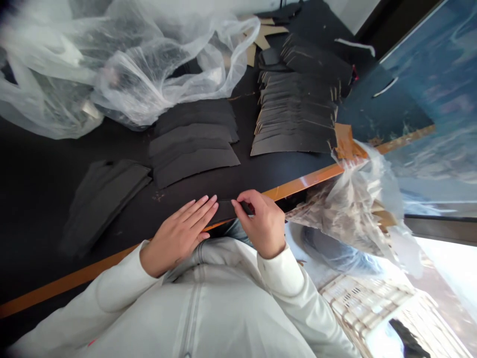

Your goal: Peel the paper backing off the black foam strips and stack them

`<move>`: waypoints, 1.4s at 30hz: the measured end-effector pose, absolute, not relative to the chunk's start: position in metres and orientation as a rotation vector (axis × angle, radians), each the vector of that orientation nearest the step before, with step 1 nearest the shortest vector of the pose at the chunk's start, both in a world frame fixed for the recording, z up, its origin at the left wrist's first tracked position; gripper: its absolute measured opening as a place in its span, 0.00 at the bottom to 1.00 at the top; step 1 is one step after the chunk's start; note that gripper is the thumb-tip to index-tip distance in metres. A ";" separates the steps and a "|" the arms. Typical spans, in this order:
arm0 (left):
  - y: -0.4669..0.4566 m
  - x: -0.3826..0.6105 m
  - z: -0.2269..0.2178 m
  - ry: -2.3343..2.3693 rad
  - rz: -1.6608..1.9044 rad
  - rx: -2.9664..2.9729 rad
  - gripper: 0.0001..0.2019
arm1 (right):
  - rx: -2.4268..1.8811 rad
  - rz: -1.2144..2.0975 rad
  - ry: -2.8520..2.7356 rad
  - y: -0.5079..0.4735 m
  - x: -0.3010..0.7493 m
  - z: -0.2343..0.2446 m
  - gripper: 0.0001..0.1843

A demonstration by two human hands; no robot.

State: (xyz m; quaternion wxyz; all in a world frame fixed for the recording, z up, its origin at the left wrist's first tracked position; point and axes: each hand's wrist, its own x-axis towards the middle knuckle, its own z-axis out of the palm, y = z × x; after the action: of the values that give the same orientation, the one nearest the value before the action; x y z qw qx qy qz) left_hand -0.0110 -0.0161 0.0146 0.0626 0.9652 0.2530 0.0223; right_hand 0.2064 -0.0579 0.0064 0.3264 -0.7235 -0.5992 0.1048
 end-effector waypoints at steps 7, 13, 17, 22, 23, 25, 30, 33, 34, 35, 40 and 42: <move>-0.007 -0.028 0.022 1.032 0.057 2.908 0.46 | -1.918 0.358 -1.641 -0.021 0.196 0.012 0.10; -0.013 -0.026 0.018 1.032 0.076 2.914 0.51 | -2.079 0.048 -1.616 -0.037 0.203 0.033 0.21; -0.010 -0.022 0.026 1.003 0.093 2.943 0.54 | -2.081 -0.036 -1.427 -0.045 0.214 0.039 0.26; 0.004 -0.015 0.030 0.681 0.150 2.950 0.54 | -2.115 0.184 -1.513 -0.040 0.209 0.025 0.16; 0.007 -0.014 0.027 0.624 0.149 2.938 0.53 | -2.118 0.221 -1.513 -0.038 0.207 0.022 0.15; 0.010 -0.013 0.020 0.569 0.135 2.909 0.52 | -2.122 0.294 -1.524 -0.035 0.207 0.017 0.13; 0.010 -0.014 0.008 0.559 0.112 2.870 0.52 | -2.127 0.313 -1.537 -0.033 0.210 0.012 0.13; 0.009 -0.012 0.008 0.570 0.119 2.870 0.52 | -2.107 0.244 -1.555 -0.034 0.208 0.008 0.13; 0.009 -0.012 0.008 0.573 0.121 2.870 0.52 | -2.101 0.215 -1.567 -0.034 0.207 0.006 0.13; 0.009 -0.012 0.008 0.574 0.122 2.872 0.52 | -2.094 0.189 -1.580 -0.035 0.207 0.004 0.13; 0.009 -0.012 0.005 0.577 0.144 2.892 0.53 | -2.031 0.011 -1.440 -0.040 0.211 0.006 0.14; 0.009 -0.012 0.003 0.570 0.160 2.899 0.53 | -1.945 -0.094 -1.384 -0.044 0.211 0.012 0.20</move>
State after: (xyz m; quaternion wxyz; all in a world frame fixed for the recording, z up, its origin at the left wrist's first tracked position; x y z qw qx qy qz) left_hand -0.0124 0.0089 0.0030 0.0911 0.9757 0.1919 0.0539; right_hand 0.2109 -0.0440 0.0117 0.3676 -0.7572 -0.5386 -0.0367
